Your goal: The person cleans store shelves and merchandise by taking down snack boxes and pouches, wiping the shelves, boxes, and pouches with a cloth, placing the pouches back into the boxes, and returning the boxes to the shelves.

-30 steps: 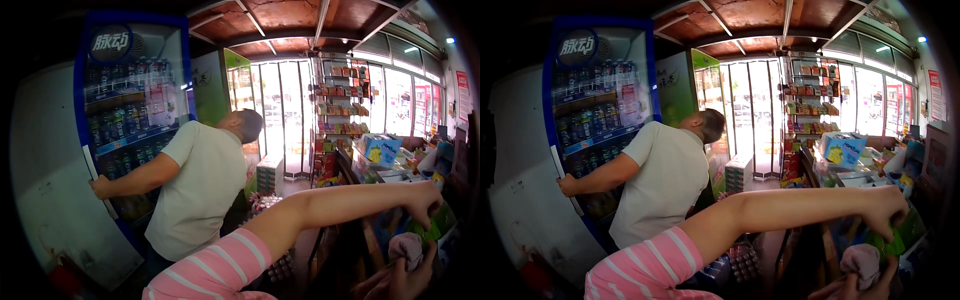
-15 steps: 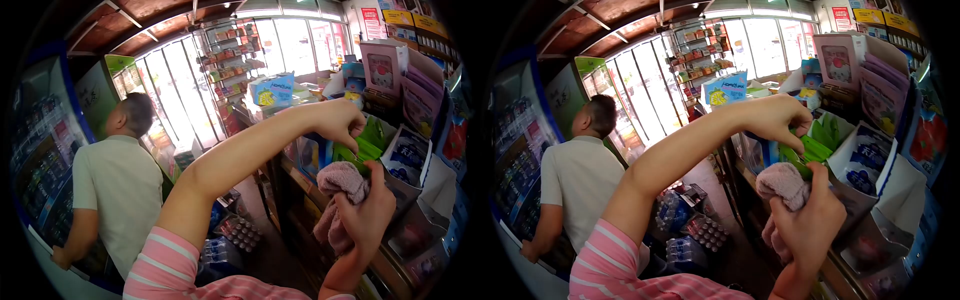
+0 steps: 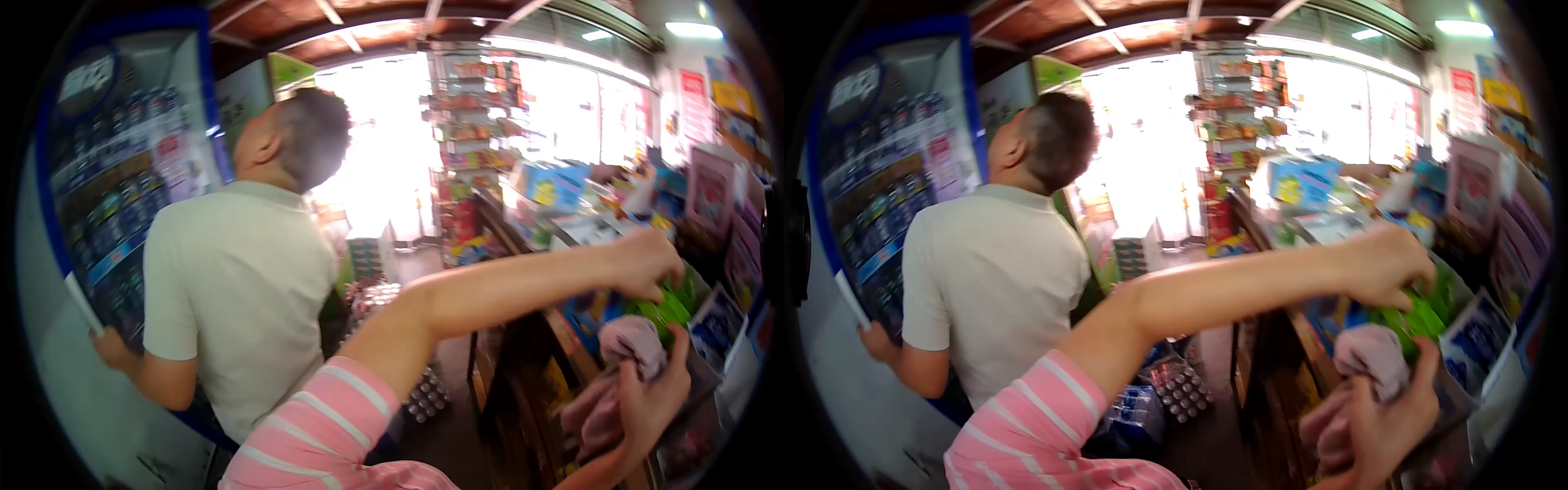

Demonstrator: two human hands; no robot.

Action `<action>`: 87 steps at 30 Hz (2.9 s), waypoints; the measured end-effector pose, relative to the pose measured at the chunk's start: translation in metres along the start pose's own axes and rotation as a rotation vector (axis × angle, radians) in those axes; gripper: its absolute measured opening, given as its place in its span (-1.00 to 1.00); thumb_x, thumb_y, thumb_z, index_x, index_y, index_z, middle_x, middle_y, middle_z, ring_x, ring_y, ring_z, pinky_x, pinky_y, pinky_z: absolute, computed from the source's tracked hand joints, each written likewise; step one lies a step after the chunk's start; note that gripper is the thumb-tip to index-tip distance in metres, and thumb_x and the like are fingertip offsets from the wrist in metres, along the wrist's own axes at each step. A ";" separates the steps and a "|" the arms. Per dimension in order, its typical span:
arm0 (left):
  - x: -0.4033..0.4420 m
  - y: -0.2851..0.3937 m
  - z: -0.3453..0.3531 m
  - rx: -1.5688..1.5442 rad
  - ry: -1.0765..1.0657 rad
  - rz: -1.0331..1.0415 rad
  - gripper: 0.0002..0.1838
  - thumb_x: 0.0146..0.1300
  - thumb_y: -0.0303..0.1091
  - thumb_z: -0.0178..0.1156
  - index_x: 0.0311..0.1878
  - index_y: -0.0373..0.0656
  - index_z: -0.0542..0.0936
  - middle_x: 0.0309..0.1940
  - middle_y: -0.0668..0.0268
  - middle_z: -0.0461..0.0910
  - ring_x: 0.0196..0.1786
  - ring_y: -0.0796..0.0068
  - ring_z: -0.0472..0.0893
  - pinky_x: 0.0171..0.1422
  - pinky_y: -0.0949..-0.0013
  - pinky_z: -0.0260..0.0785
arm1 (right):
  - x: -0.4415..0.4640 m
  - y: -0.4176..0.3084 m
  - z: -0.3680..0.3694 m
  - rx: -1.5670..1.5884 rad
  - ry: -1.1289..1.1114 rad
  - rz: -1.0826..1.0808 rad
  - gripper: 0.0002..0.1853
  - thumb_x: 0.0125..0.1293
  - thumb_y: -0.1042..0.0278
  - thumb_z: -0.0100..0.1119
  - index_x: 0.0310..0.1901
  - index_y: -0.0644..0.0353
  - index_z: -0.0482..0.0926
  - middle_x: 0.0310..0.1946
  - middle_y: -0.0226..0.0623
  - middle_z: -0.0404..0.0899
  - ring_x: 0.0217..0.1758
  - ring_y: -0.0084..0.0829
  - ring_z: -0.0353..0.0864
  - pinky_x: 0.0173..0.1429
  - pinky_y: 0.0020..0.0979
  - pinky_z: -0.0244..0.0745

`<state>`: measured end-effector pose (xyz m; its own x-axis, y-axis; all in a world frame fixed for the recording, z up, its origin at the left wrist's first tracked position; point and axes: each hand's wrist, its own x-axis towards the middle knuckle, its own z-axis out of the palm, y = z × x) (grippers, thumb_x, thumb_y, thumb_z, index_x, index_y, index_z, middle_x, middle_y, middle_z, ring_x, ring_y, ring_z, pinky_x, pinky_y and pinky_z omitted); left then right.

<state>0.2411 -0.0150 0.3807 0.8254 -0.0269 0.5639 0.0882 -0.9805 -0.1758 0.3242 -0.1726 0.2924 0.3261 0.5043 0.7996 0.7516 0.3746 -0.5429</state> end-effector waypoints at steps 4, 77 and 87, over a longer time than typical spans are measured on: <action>-0.004 0.003 0.004 0.097 -0.020 -0.069 -0.84 -0.30 -0.24 0.30 -0.52 0.03 0.68 -0.57 0.32 0.60 -0.39 0.25 0.60 -0.32 0.23 0.41 | -0.003 -0.002 0.000 -0.020 -0.051 0.085 -0.47 -0.14 0.54 0.04 0.01 0.27 0.36 -0.36 0.13 0.47 -0.22 0.06 0.50 -0.04 -0.24 0.36; -0.255 0.248 0.052 0.022 0.946 -1.206 -0.76 0.26 -0.36 -0.05 -0.45 -0.35 0.34 -0.56 -0.04 0.40 -0.49 0.04 0.44 -0.33 0.16 0.25 | -0.151 -0.051 0.174 0.873 -0.790 0.337 -0.49 0.31 0.12 -0.07 0.04 0.48 0.42 0.01 0.01 0.47 0.02 -0.29 0.46 0.12 -0.39 0.29; -0.273 0.242 0.087 -0.125 0.858 -1.221 -0.86 0.14 -0.41 0.01 -0.41 -0.32 0.40 -0.54 -0.02 0.43 -0.45 0.16 0.48 -0.30 0.22 0.30 | -0.198 0.041 0.233 0.821 -0.866 -0.036 -0.56 0.36 0.27 -0.19 0.18 0.36 0.32 0.09 -0.09 0.40 0.12 -0.28 0.41 0.24 -0.32 0.28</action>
<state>0.0861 -0.2283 0.1140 -0.2930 0.7396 0.6059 0.3801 -0.4913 0.7836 0.1571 -0.0759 0.0517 -0.4194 0.7222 0.5500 0.0583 0.6261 -0.7776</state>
